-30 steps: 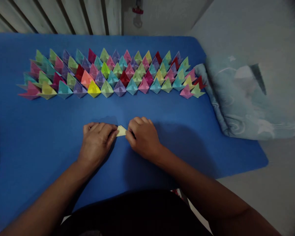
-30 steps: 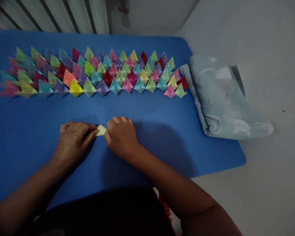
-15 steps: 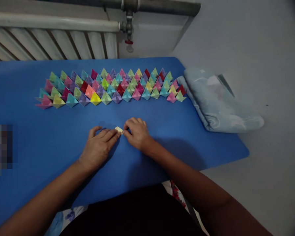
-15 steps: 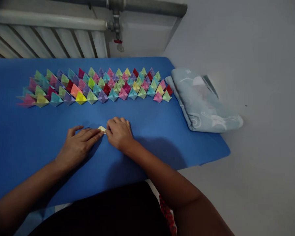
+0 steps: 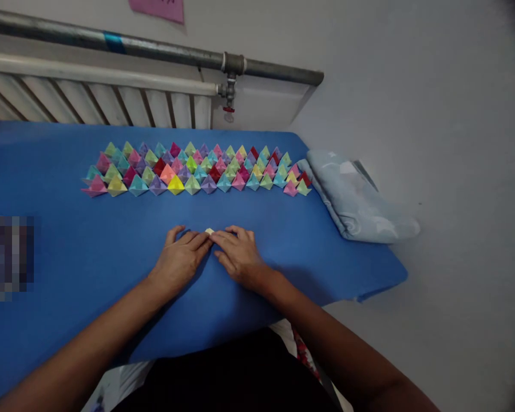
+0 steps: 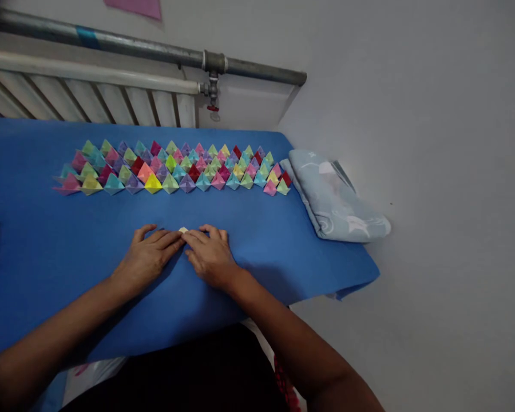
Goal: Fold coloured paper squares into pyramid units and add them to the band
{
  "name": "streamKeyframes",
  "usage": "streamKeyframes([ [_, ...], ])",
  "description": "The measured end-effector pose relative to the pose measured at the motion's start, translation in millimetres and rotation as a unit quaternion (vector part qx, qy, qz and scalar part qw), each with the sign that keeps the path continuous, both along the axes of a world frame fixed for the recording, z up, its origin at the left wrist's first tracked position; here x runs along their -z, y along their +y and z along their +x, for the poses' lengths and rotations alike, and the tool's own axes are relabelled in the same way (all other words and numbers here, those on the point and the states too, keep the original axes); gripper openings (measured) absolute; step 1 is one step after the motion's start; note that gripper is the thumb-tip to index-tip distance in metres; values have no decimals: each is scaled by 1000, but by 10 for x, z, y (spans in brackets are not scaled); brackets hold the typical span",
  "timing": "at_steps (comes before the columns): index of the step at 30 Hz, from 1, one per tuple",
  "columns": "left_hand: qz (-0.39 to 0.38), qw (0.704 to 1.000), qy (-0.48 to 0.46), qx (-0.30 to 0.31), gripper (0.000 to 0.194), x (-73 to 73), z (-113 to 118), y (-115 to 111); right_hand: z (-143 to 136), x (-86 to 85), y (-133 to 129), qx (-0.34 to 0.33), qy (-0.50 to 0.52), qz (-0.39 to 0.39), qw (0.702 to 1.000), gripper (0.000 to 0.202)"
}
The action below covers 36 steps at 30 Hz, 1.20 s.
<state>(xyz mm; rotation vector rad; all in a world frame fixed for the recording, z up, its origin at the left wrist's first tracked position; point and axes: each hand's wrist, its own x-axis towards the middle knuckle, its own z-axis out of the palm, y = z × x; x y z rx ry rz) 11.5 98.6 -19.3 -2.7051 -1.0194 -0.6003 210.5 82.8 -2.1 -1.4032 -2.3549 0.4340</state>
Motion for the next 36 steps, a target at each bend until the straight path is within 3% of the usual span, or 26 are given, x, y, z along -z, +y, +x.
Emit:
streamKeyframes([
  [10, 8, 999, 19, 39, 43, 31, -184, 62, 27, 34, -68, 3, -85, 25, 996, 42],
  [21, -35, 999, 18, -18, 43, 12, -303, -108, 10, -10, -80, 3, -70, 11, 997, 38],
  [27, -55, 996, 55, -39, 37, -193, -170, -55, -19, -39, -54, 7, -70, -10, 997, 37],
  [31, -155, 987, 43, -27, 29, -351, 53, 88, -16, -94, -34, -2, -74, -23, 997, 38],
  [36, -282, 959, 1, -5, 17, -316, 125, 359, 137, -242, 286, -36, 9, -136, 990, 27],
])
